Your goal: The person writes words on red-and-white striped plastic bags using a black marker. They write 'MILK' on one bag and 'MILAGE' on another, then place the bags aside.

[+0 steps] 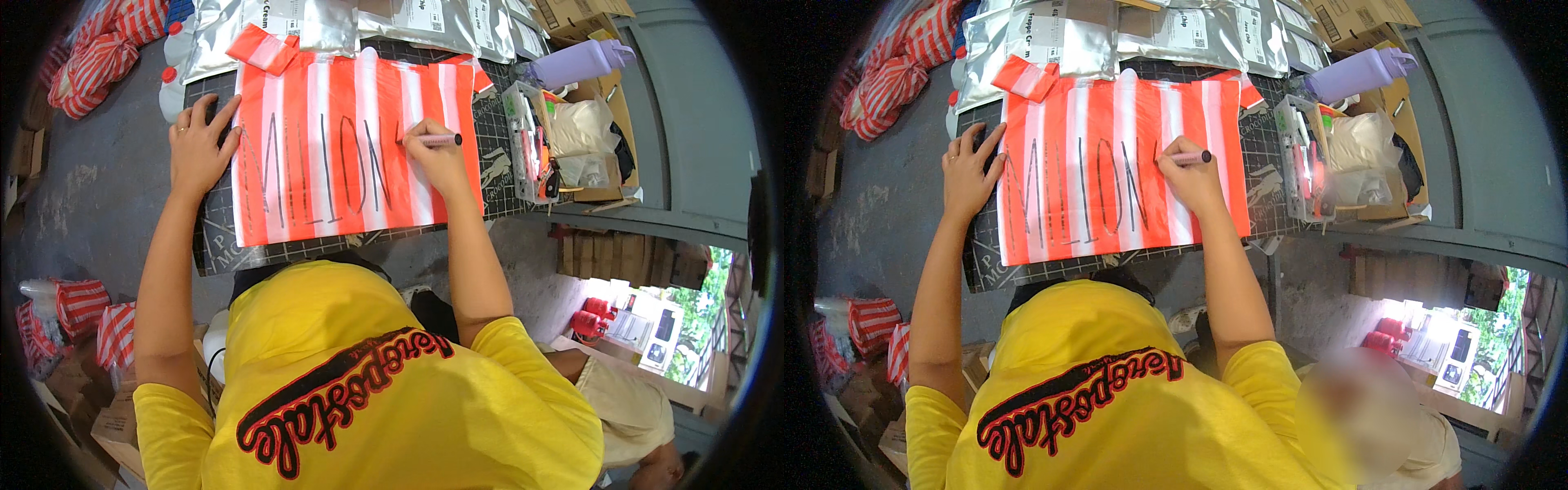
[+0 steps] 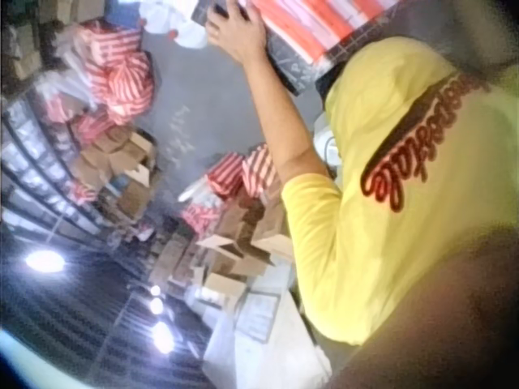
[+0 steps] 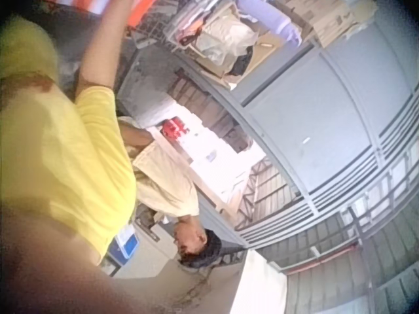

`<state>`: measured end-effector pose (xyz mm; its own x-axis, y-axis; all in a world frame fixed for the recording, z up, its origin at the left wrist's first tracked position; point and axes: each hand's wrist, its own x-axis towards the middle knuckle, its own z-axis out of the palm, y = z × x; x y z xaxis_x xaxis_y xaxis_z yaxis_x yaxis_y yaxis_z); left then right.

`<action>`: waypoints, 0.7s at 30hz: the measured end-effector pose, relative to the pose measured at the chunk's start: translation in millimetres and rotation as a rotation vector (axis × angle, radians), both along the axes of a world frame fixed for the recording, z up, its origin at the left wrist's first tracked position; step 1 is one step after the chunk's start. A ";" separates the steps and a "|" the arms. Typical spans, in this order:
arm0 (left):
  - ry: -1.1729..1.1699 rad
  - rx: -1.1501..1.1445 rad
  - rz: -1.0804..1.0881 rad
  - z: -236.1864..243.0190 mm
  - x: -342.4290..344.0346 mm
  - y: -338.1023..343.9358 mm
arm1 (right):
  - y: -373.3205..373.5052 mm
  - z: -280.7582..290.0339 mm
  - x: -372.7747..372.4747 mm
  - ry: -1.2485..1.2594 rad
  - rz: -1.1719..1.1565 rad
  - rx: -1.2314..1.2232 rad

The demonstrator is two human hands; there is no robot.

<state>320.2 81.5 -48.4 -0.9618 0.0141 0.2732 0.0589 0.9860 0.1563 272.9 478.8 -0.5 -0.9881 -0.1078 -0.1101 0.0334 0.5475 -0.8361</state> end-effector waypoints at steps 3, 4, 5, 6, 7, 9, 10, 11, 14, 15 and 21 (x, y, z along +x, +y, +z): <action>0.002 0.005 -0.003 0.2 -0.6 0.0 | 0.3 10.1 30.2 -0.014 0.006 0.021; 0.000 0.005 -0.006 -0.1 -0.8 -0.3 | 5.8 4.5 38.6 -0.027 0.026 -0.001; -0.002 0.004 -0.007 -0.7 -0.7 -1.0 | 6.4 6.2 47.8 -0.041 0.032 -0.012; -0.005 0.004 -0.008 -1.5 -0.7 -1.5 | 5.9 9.6 57.7 -0.055 0.039 -0.021; -0.004 0.003 -0.005 -2.4 -0.5 -1.8 | 5.4 13.5 67.2 -0.070 0.046 -0.031; -0.002 -0.003 -0.002 -3.4 -0.7 -1.4 | 6.9 19.4 84.3 -0.127 0.043 -0.024; -0.004 -0.006 0.001 -3.1 -0.4 -1.1 | 7.6 18.6 91.3 -0.115 0.048 -0.025; -0.006 -0.009 0.002 -2.4 -0.4 -0.6 | 8.3 18.9 97.2 -0.101 0.051 -0.024; -0.009 -0.014 0.004 -1.7 -0.6 -0.2 | 14.3 16.2 100.0 -0.138 0.079 -0.056; -0.009 -0.014 0.004 -1.5 -0.6 -0.3 | 16.2 15.0 98.6 -0.146 0.090 -0.068; -0.035 -0.025 0.004 -0.2 -1.9 -0.3 | 12.8 9.5 30.1 -0.016 -0.124 -0.257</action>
